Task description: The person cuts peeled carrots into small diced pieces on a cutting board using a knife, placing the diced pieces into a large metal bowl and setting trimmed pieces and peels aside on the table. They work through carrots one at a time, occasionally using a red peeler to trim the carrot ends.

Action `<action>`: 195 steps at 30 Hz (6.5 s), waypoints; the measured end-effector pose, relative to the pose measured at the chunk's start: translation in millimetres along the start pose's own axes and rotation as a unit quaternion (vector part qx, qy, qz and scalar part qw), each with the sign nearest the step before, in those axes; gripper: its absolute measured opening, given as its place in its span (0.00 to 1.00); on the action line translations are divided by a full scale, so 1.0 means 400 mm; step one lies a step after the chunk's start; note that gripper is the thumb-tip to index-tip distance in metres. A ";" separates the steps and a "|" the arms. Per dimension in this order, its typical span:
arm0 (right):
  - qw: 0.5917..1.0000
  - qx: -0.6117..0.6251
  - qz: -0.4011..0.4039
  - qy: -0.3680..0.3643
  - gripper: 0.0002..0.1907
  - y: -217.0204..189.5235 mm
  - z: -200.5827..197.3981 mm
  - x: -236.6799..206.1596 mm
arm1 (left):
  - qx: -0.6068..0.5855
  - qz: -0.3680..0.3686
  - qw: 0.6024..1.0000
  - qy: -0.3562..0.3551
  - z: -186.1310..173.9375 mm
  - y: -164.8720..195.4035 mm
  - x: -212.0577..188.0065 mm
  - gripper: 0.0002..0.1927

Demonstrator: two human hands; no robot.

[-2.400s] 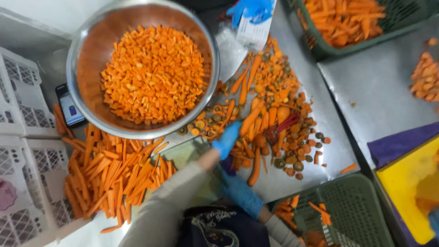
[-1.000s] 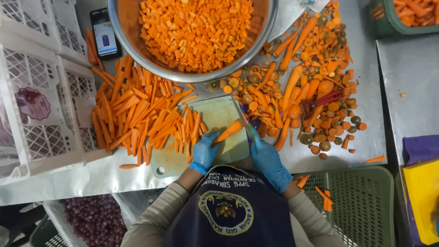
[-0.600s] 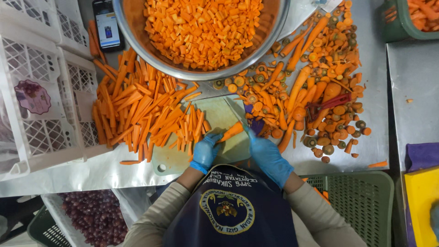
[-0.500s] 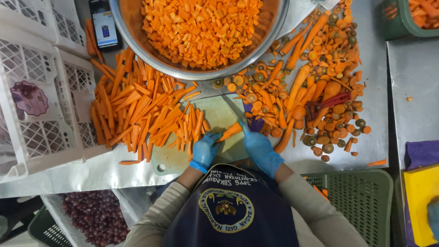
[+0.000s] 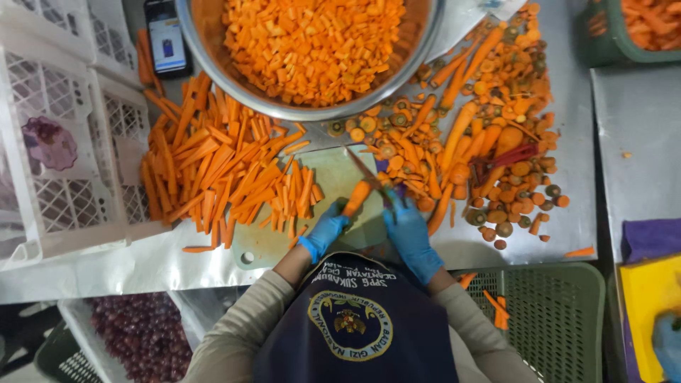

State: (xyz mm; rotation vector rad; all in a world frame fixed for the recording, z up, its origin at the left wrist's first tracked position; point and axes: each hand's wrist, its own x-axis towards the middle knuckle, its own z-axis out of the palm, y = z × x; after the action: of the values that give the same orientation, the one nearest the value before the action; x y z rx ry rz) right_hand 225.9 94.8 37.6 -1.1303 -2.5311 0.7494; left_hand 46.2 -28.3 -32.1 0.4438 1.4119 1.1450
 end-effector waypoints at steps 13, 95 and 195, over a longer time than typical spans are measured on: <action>0.996 0.041 0.054 0.057 0.10 0.034 -0.050 0.009 | -0.075 0.054 0.994 -0.060 0.064 0.198 -0.231 0.31; 0.849 0.499 0.053 0.165 0.14 -0.036 -0.420 -0.010 | -0.220 -0.034 0.946 -0.235 0.254 0.414 -0.327 0.42; 0.845 0.516 0.111 -0.082 0.17 0.084 0.045 -0.018 | -0.423 -0.005 0.888 -0.180 -0.001 0.129 -0.152 0.43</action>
State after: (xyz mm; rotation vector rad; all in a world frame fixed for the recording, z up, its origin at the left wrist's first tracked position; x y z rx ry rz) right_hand 243.4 102.3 3.8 -0.9320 -1.5869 1.9868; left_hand 41.3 -55.3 42.9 0.0093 0.4970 1.4525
